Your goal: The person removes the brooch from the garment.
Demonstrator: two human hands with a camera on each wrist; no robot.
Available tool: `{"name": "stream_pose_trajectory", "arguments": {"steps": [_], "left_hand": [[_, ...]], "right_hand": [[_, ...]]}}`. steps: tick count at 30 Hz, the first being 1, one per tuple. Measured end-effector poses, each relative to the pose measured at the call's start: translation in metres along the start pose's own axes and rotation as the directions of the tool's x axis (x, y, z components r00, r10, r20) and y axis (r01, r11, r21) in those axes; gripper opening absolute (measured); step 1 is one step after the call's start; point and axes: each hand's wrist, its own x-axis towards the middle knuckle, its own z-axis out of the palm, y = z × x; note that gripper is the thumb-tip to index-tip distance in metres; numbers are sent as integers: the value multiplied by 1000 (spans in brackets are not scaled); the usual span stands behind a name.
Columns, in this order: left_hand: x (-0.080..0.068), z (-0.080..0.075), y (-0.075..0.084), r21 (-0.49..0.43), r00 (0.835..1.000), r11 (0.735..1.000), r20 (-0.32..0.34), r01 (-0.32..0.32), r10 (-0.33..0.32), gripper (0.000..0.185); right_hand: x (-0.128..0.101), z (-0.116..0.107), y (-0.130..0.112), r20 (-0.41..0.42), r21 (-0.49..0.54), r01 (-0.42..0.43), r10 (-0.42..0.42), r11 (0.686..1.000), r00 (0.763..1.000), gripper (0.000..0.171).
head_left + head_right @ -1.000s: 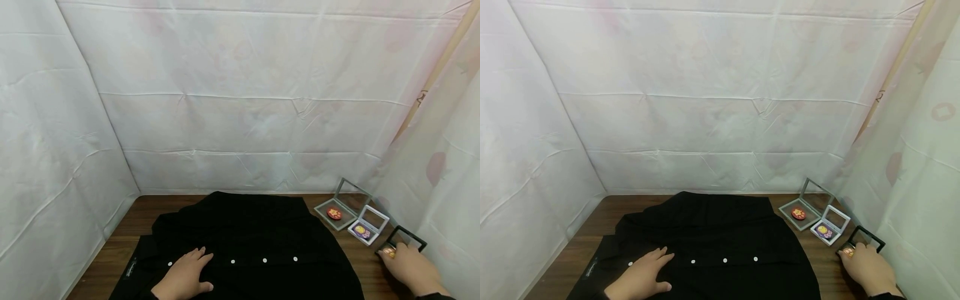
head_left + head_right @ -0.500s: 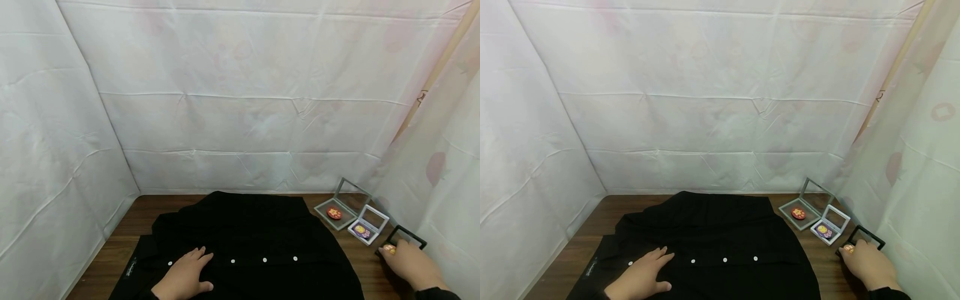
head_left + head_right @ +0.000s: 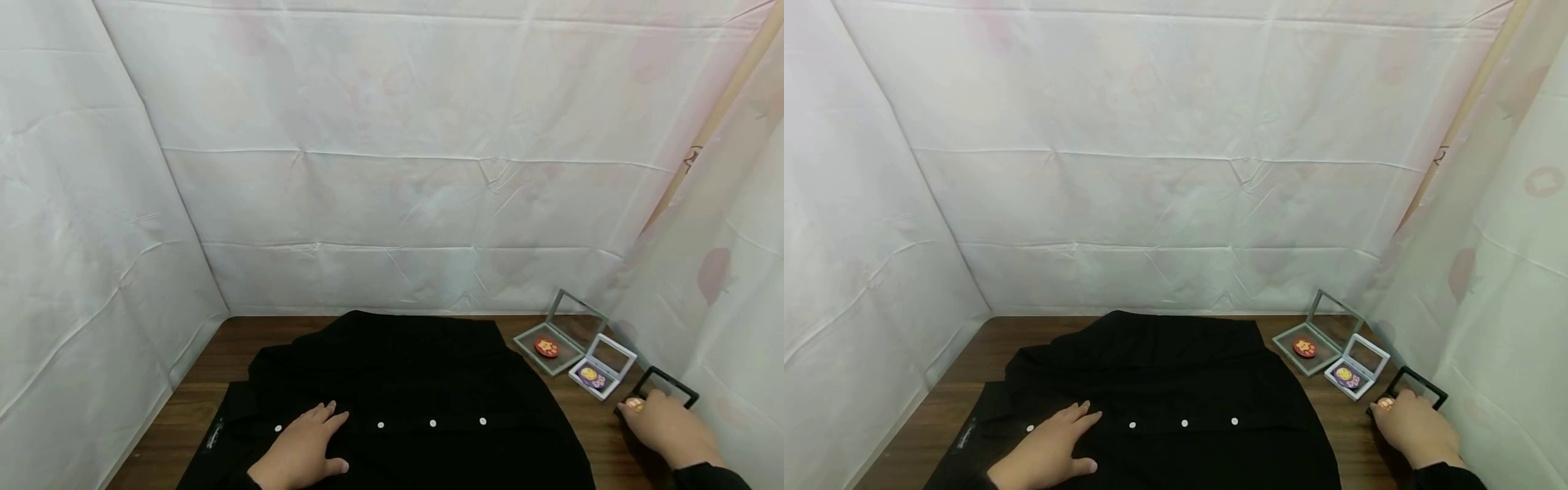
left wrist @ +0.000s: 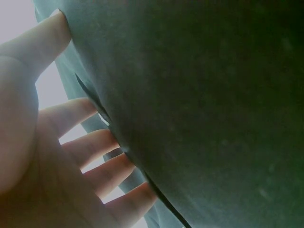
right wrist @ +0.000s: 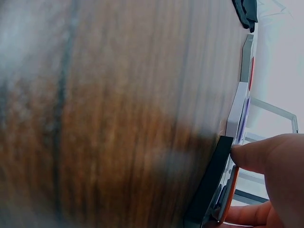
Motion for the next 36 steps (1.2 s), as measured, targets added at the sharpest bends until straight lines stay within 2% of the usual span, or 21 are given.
{"name": "stream_pose_trajectory", "arguments": {"steps": [9,15,28,36], "left_hand": [[-1,-1,2,-11,1000,1000,9,-3,3,78],[-1,-2,3,-13,1000,1000,7,3,-2,78],[0,-2,3,-18,1000,1000,11,8,-8,78],[0,-2,2,-13,1000,1000,13,7,-7,78]], "right_hand": [[1,3,8,-15,-10,33,-34,999,999,70],[3,2,14,19,-14,21,-20,1000,1000,78],[9,6,19,2,-66,39,-39,997,999,104],[14,9,20,25,-64,10,-8,998,1000,108]]}}
